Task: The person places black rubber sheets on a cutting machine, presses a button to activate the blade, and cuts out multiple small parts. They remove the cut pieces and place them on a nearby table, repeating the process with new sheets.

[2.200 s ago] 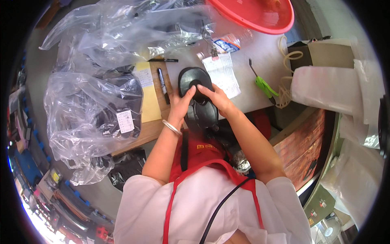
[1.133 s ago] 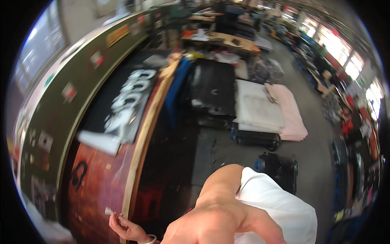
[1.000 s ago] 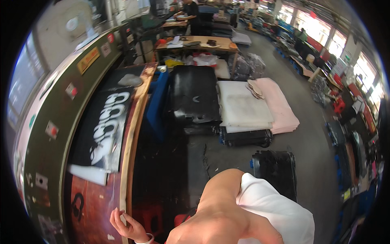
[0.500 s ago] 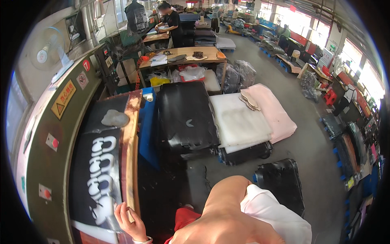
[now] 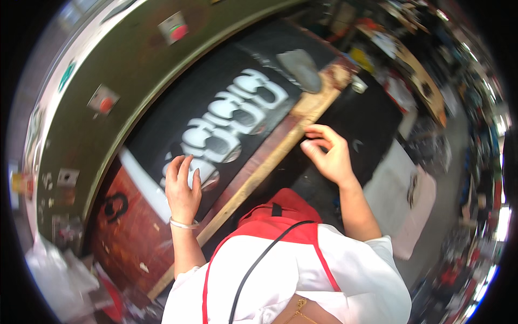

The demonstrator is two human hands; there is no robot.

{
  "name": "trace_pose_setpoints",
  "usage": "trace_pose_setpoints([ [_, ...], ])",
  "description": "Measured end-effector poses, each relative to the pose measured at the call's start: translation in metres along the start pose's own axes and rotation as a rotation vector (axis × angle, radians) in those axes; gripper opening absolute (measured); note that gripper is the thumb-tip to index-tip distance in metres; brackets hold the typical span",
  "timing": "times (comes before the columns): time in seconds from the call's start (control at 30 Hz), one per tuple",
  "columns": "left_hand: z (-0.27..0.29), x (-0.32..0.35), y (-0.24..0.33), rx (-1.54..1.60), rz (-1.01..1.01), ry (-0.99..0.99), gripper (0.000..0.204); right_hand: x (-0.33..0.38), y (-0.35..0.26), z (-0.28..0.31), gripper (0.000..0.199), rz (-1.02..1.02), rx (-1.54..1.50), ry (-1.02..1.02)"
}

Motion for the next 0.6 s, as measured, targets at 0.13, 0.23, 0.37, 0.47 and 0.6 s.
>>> trace_pose_setpoints([
  [0.13,-0.013,0.028,-0.052,-0.404,0.247,-0.153,0.040,-0.074,0.117,0.029,0.038,-0.090,0.410,0.127],
  [0.23,-0.019,0.071,-0.068,-0.387,0.594,-0.236,0.039,-0.128,0.144,0.030,0.048,0.277,0.699,0.140],
  [0.37,-0.039,0.110,-0.065,-0.265,0.876,-0.144,0.051,-0.188,0.185,0.041,0.043,-0.110,0.409,0.142],
  [0.47,-0.048,0.117,-0.080,-0.246,1.102,0.011,0.050,-0.194,0.196,0.041,0.031,-0.497,-0.210,-0.007],
  [0.6,-0.027,0.131,-0.076,-0.381,1.198,-0.125,0.046,-0.166,0.148,0.063,0.019,-0.539,-0.280,-0.494],
])
Point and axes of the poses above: each hand's wrist, its own x-axis away from the middle knuckle, its own z-axis out of the back of the hand, y = z × x, the point moved 6 cm from there along -x, towards the middle knuckle, and after that the axes turned 12 degrees about -x, right-handed, at the moved point
